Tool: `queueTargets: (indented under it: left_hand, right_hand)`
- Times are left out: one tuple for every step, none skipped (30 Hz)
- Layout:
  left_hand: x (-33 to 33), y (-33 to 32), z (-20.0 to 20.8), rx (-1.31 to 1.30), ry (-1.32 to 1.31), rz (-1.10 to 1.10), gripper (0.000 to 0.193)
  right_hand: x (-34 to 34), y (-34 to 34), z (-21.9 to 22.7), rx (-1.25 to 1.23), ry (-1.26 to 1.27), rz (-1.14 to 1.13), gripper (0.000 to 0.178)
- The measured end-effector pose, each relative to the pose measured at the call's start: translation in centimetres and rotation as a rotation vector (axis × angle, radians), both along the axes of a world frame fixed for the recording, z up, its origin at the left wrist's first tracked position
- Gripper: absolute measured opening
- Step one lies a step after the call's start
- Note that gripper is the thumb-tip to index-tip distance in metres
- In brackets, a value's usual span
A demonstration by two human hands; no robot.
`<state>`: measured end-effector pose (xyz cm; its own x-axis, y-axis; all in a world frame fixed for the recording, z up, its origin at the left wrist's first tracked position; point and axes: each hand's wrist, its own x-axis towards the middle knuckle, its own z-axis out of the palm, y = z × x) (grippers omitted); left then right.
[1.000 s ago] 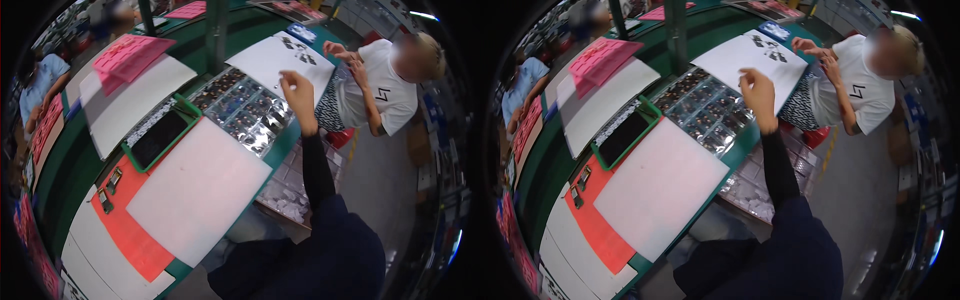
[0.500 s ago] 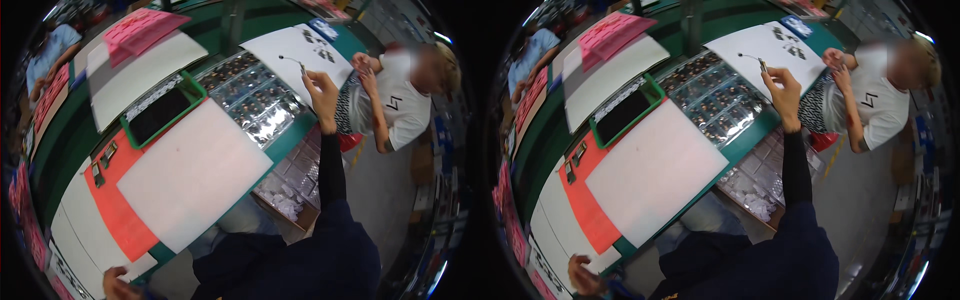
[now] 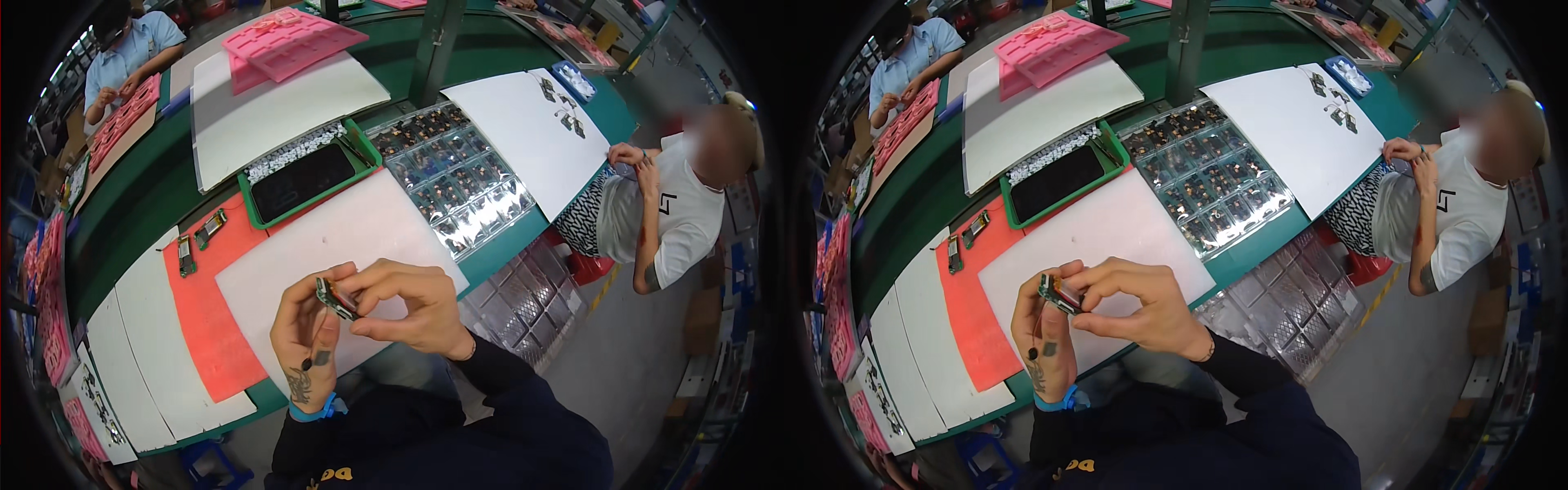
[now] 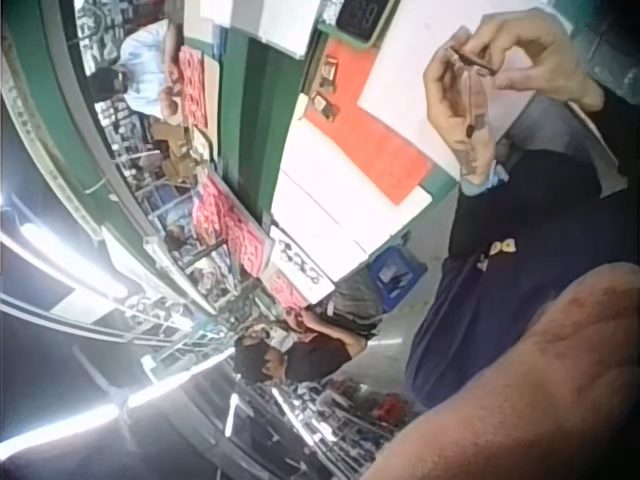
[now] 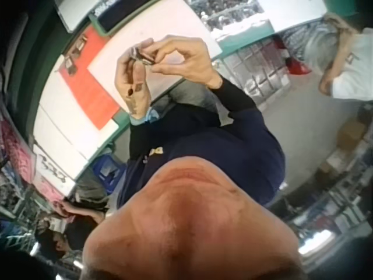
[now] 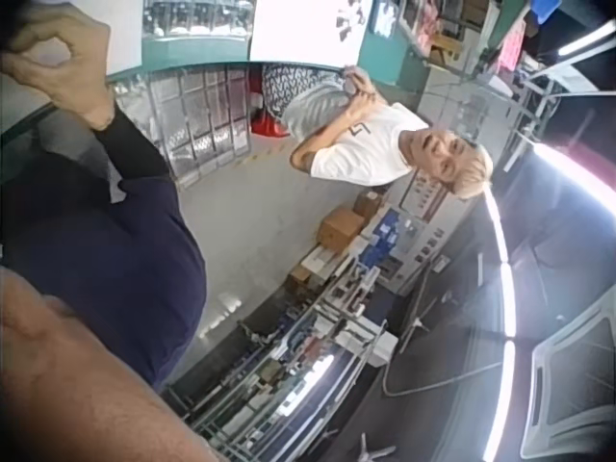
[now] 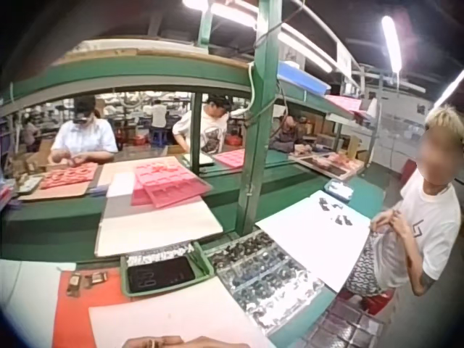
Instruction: Assembling and inspecting small printed circuit boards at a manual assembly station.
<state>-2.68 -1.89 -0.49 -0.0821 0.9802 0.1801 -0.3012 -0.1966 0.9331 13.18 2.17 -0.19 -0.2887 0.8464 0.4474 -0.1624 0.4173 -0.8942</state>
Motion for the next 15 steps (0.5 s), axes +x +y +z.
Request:
queueTargets:
  left_hand:
    - [-0.5, 0.0, -0.2, -0.003, 0.000, 0.009, 0.051]
    - [-0.8, 0.0, -0.3, -0.007, -0.002, 0.017, 0.051]
    - [-0.8, 0.0, -0.2, -0.006, -0.005, 0.023, 0.051]
    - [-0.6, 0.2, -0.1, -0.074, -0.087, 0.063, 0.047]
    - [-0.4, 0.4, 0.0, -0.141, -0.170, 0.102, 0.044]
    - [-0.3, 0.5, 0.1, -0.209, -0.254, 0.139, 0.040]
    - [-0.3, 0.5, 0.1, -0.277, -0.337, 0.177, 0.036]
    - [-0.9, 0.7, -0.1, -0.274, -0.340, 0.181, 0.036]
    - [-1.8, 0.8, -0.4, -0.318, -0.402, 0.151, 0.034]
    - [-2.9, 0.8, -0.7, -0.361, -0.466, 0.117, 0.031]
    - [-3.9, 0.9, -1.0, -0.403, -0.528, 0.084, 0.029]
    - [-4.5, 1.0, -1.1, -0.446, -0.591, 0.037, 0.028]
    - [-5.1, 1.0, -1.1, -0.445, -0.591, 0.039, 0.028]
    - [-5.4, 1.1, -1.0, -0.439, -0.543, 0.016, 0.027]
    - [-5.5, 1.4, -0.8, -0.430, -0.492, -0.011, 0.026]
  right_hand:
    - [-0.2, 0.3, 0.3, -0.006, -0.031, 0.038, 0.018]
    - [-0.4, 0.5, 0.6, -0.013, -0.063, 0.075, 0.018]
    - [-0.6, 1.0, 0.7, -0.011, -0.066, 0.081, 0.018]
    - [-0.8, 1.5, 0.9, -0.028, -0.117, 0.101, 0.019]
    - [-1.0, 2.1, 1.0, -0.045, -0.169, 0.121, 0.020]
    - [-1.2, 2.7, 1.2, -0.063, -0.221, 0.140, 0.021]
    - [-1.4, 3.1, 1.3, -0.080, -0.272, 0.158, 0.022]
    - [-1.4, 3.5, 2.1, -0.167, -0.347, 0.183, 0.025]
    - [-1.1, 4.5, 2.7, -0.118, -0.509, 0.116, 0.020]
    - [-0.3, 5.9, 2.9, -0.056, -0.557, 0.012, 0.019]
    - [0.6, 7.7, 2.7, 0.008, -0.601, -0.090, 0.017]
    - [1.8, 10.3, 2.1, 0.101, -0.587, -0.168, 0.016]
    - [2.2, 12.3, 2.2, 0.072, -0.606, -0.266, 0.016]
    - [2.8, 14.0, 2.3, 0.042, -0.630, -0.376, 0.015]
    - [3.7, 15.9, 1.8, 0.043, -0.633, -0.393, 0.015]
